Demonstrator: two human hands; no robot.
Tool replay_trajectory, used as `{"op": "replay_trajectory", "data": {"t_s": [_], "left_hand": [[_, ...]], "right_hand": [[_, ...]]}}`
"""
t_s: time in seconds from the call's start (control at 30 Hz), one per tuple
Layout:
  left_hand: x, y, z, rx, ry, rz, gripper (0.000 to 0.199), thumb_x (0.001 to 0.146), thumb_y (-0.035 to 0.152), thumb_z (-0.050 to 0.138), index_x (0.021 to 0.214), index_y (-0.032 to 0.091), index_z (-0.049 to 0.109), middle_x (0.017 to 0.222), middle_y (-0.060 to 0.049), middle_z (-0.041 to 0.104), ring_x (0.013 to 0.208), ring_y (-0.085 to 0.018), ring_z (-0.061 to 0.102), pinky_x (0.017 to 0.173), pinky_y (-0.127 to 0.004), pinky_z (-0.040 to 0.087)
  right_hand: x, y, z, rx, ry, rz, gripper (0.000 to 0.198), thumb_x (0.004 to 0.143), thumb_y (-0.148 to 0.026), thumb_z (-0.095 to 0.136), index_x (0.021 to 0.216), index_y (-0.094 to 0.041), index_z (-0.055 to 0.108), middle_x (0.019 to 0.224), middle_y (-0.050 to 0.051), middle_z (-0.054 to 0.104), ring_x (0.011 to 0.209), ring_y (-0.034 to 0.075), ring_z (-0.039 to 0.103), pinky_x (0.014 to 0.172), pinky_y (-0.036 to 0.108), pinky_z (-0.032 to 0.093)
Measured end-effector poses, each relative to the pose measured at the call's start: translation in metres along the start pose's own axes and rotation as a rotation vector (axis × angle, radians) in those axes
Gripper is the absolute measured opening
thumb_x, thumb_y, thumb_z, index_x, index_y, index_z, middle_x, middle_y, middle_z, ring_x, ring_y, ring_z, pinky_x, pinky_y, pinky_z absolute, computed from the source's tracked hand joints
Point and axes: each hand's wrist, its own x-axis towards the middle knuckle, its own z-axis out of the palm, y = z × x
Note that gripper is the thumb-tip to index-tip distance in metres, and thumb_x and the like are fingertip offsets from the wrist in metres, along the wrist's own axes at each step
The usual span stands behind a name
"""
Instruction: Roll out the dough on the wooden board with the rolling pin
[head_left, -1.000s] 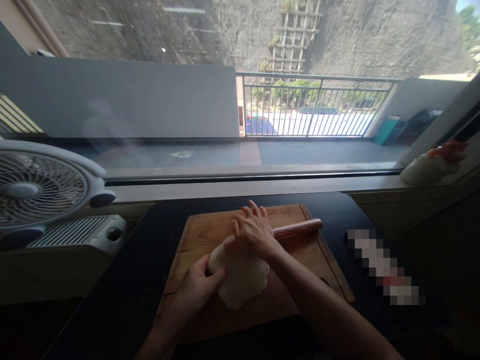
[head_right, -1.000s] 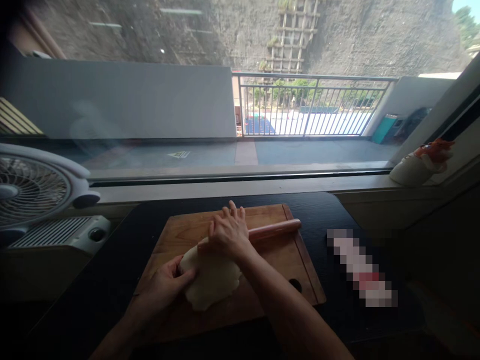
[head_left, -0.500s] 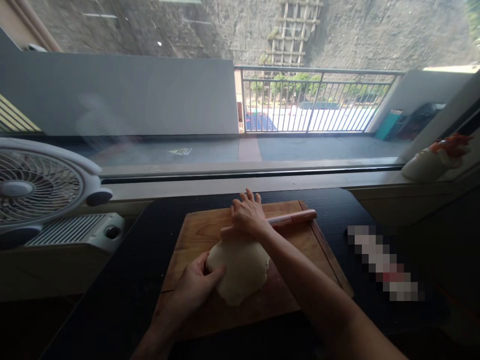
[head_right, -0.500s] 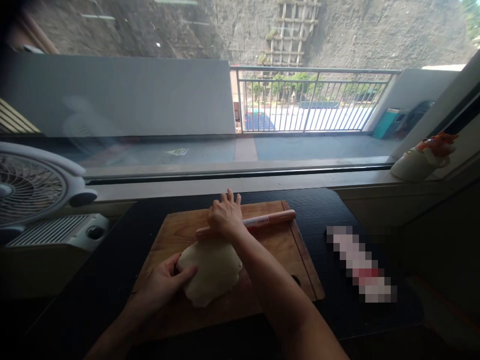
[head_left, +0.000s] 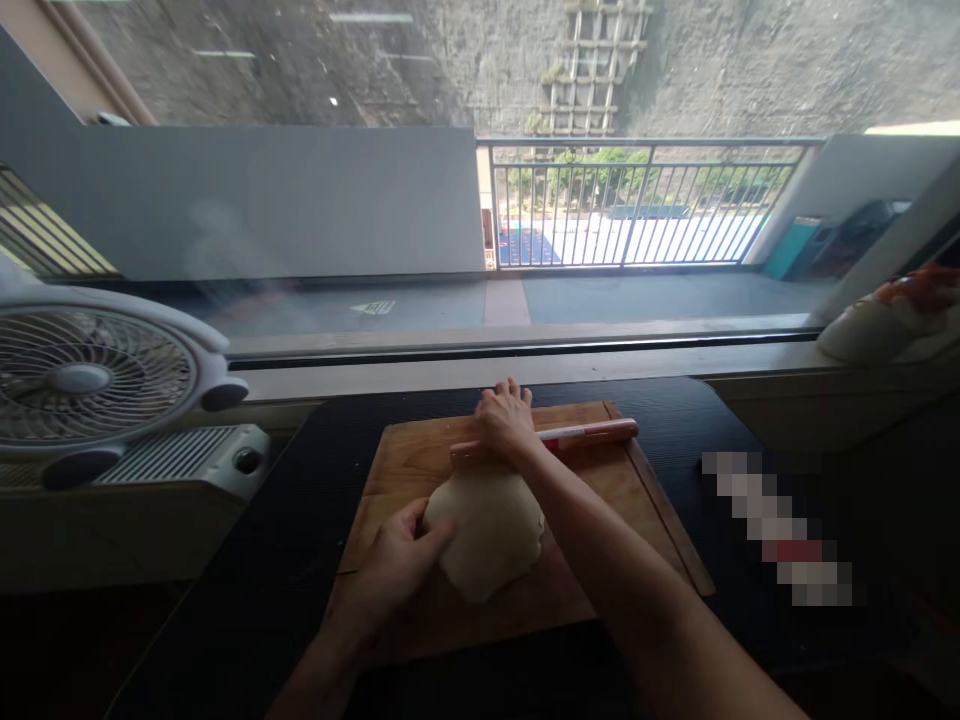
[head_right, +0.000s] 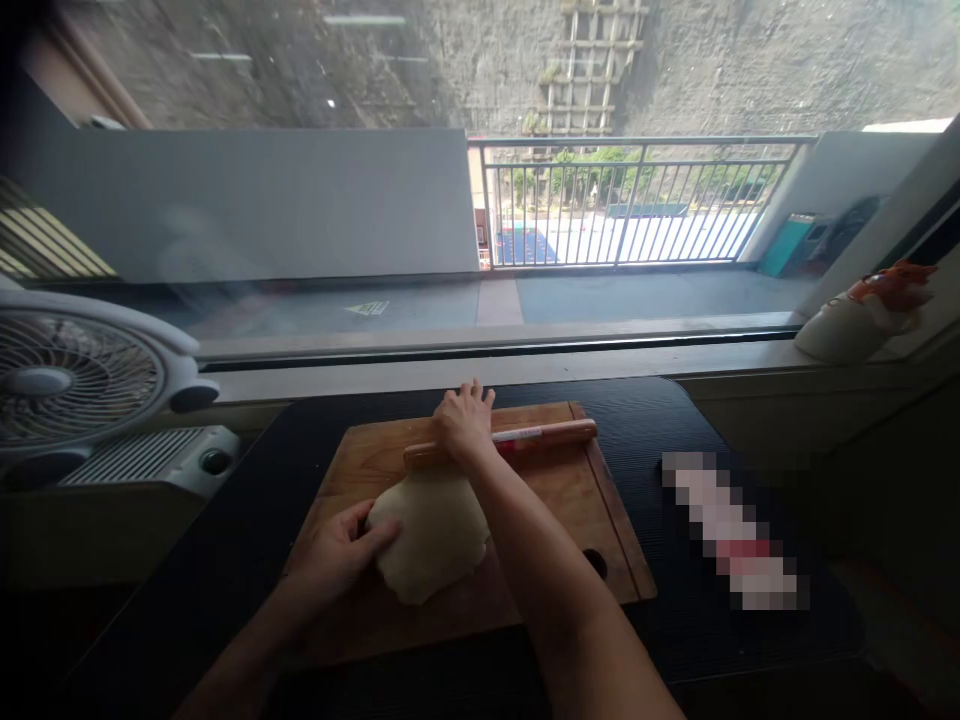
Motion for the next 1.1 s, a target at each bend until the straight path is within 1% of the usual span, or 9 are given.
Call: {"op": "replay_trajectory", "data": {"t_s": [0.07,0.13,0.3,0.43,0.5,0.63,0.87,0.93,1.1], "left_hand": [[0.007,0.008,-0.004,0.110,0.067,0.021,0.033,0.072,0.039,0.058,0.093,0.014,0.063,0.078,-0.004,0.068,0.074,-0.019,0.063,0.061,-0.024,0.047],[0.020,0.014,-0.008,0.213,0.117,0.036,0.030,0.072,0.039,0.057,0.086,0.014,0.065,0.073,-0.004,0.068,0.067,-0.018,0.061,0.055,-0.022,0.044],[0.040,0.019,-0.004,0.055,-0.007,-0.044,0.027,0.064,0.033,0.066,0.080,0.011,0.064,0.066,-0.004,0.066,0.055,-0.014,0.057,0.049,-0.021,0.042],[0.021,0.007,0.015,-0.198,0.266,0.070,0.036,0.068,0.034,0.064,0.098,0.015,0.056,0.073,-0.002,0.067,0.062,-0.014,0.062,0.059,-0.023,0.048],[0.004,-0.004,0.020,-0.161,0.277,0.101,0.044,0.070,0.035,0.064,0.107,0.017,0.050,0.070,0.000,0.066,0.065,-0.015,0.063,0.061,-0.023,0.049],[-0.018,-0.018,0.021,-0.096,0.122,0.067,0.055,0.071,0.036,0.064,0.117,0.019,0.039,0.065,0.003,0.064,0.059,-0.015,0.063,0.054,-0.023,0.049],[-0.015,-0.002,0.025,-0.101,0.124,0.000,0.061,0.071,0.030,0.063,0.120,0.020,0.029,0.060,0.003,0.062,0.043,-0.016,0.059,0.039,-0.024,0.047],[-0.015,-0.001,0.027,-0.100,0.140,-0.010,0.063,0.071,0.030,0.063,0.123,0.021,0.027,0.061,0.003,0.063,0.043,-0.016,0.059,0.039,-0.024,0.046],[-0.014,-0.006,0.027,-0.153,0.134,0.018,0.078,0.070,0.029,0.066,0.132,0.025,0.019,0.069,0.002,0.066,0.047,-0.013,0.061,0.046,-0.022,0.049]], "right_hand": [[0.003,0.004,-0.004,0.017,-0.061,0.022,0.033,0.085,-0.025,0.036,0.107,-0.016,0.059,0.126,0.016,0.047,0.130,0.030,0.023,0.098,0.051,0.024],[-0.021,0.009,-0.009,0.031,-0.027,-0.036,0.033,0.084,-0.024,0.038,0.111,-0.018,0.057,0.131,0.013,0.043,0.132,0.030,0.019,0.097,0.050,0.027],[-0.110,0.024,-0.030,0.069,0.120,-0.116,0.036,0.090,-0.024,0.030,0.119,-0.019,0.050,0.140,0.010,0.032,0.136,0.027,0.007,0.099,0.045,0.031],[-0.139,0.029,-0.044,0.091,0.144,-0.105,0.032,0.090,-0.026,0.034,0.115,-0.019,0.053,0.140,0.010,0.033,0.136,0.028,0.007,0.100,0.043,0.032],[-0.144,0.027,-0.044,0.098,0.155,-0.128,0.027,0.090,-0.025,0.035,0.105,-0.019,0.057,0.138,0.009,0.036,0.136,0.026,0.010,0.101,0.041,0.032],[-0.130,0.022,-0.033,0.072,0.172,-0.155,0.028,0.091,-0.026,0.033,0.090,-0.017,0.060,0.132,0.010,0.042,0.134,0.024,0.016,0.101,0.036,0.031],[-0.034,0.019,-0.024,-0.001,-0.011,0.050,0.034,0.090,-0.034,0.035,0.103,-0.015,0.059,0.127,0.016,0.045,0.130,0.030,0.023,0.099,0.048,0.026],[-0.042,0.017,-0.023,0.006,-0.022,0.028,0.035,0.090,-0.035,0.033,0.106,-0.015,0.058,0.128,0.015,0.045,0.130,0.029,0.023,0.099,0.047,0.025],[-0.102,0.002,-0.016,-0.012,0.129,-0.203,0.034,0.093,-0.036,0.028,0.109,-0.023,0.056,0.136,0.006,0.039,0.134,0.023,0.013,0.106,0.043,0.013]]}}
